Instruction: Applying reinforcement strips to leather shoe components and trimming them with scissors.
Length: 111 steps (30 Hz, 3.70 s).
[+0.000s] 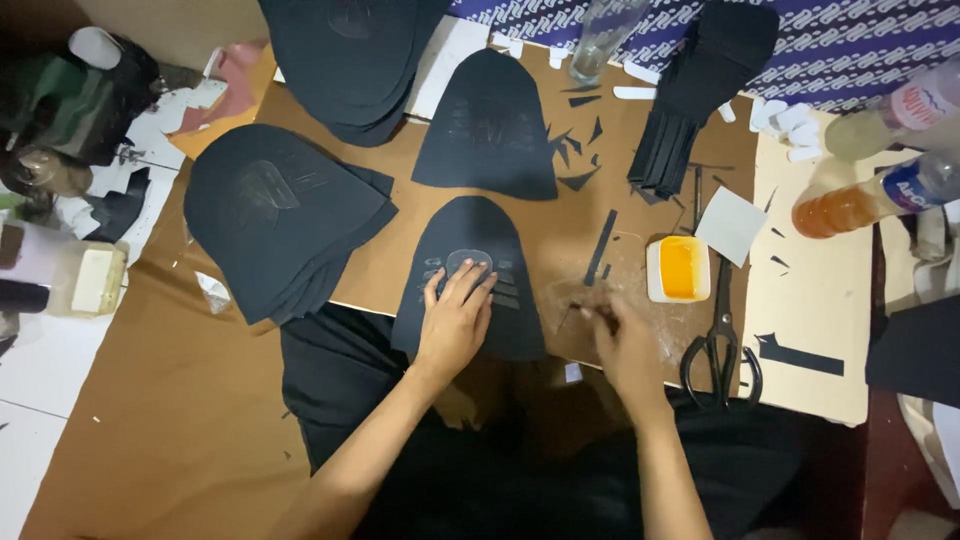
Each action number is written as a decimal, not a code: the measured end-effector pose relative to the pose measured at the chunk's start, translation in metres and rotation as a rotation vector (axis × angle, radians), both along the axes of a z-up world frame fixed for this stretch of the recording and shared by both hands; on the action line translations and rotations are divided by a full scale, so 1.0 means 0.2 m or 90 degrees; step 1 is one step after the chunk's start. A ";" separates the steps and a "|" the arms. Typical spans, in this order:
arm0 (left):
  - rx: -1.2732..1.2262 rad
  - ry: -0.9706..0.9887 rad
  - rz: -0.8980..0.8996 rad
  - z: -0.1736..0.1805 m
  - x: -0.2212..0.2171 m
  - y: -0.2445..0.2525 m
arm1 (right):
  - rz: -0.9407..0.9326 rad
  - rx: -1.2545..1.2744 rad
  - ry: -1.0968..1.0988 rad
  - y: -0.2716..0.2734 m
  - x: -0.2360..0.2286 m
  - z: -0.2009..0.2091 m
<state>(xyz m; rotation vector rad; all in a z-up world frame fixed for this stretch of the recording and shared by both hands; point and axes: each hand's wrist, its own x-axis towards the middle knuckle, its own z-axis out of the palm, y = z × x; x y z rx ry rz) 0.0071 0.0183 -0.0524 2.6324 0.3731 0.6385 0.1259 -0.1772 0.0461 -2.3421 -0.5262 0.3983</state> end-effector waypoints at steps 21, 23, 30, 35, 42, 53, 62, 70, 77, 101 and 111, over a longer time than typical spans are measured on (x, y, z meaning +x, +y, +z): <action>-0.038 -0.015 0.010 0.01 0.00 0.01 | 0.000 0.217 0.361 0.47 0.31 -0.65; -0.036 -0.023 0.016 0.02 0.00 0.00 | -0.006 0.202 0.368 0.47 0.31 -0.64; -0.025 -0.043 0.024 -0.03 0.01 0.00 | -0.023 0.175 0.383 0.48 0.28 -0.44; -0.021 -0.028 0.018 0.00 0.01 0.01 | -0.027 0.176 0.367 0.49 0.29 -0.55; -0.025 -0.010 0.017 -0.03 0.01 0.01 | -0.031 0.185 0.360 0.49 0.29 -0.56; 0.015 0.062 0.012 0.00 0.02 0.01 | -0.052 0.194 0.383 0.51 0.29 -0.52; 0.125 0.158 -0.007 -0.02 0.07 0.01 | -0.067 0.143 0.386 0.52 0.29 -0.45; 0.167 0.151 -0.010 -0.07 0.07 0.00 | -0.112 0.107 0.338 0.49 0.29 -0.42; 0.122 0.138 -0.004 0.00 0.06 0.03 | -0.046 0.062 0.289 0.50 0.27 -0.43; -0.142 0.321 0.416 0.03 0.26 0.36 | -0.278 -0.216 -0.023 -0.81 0.10 -0.25; -0.839 0.283 0.168 0.53 0.15 0.38 | -0.340 0.007 0.148 -1.03 -0.02 -0.48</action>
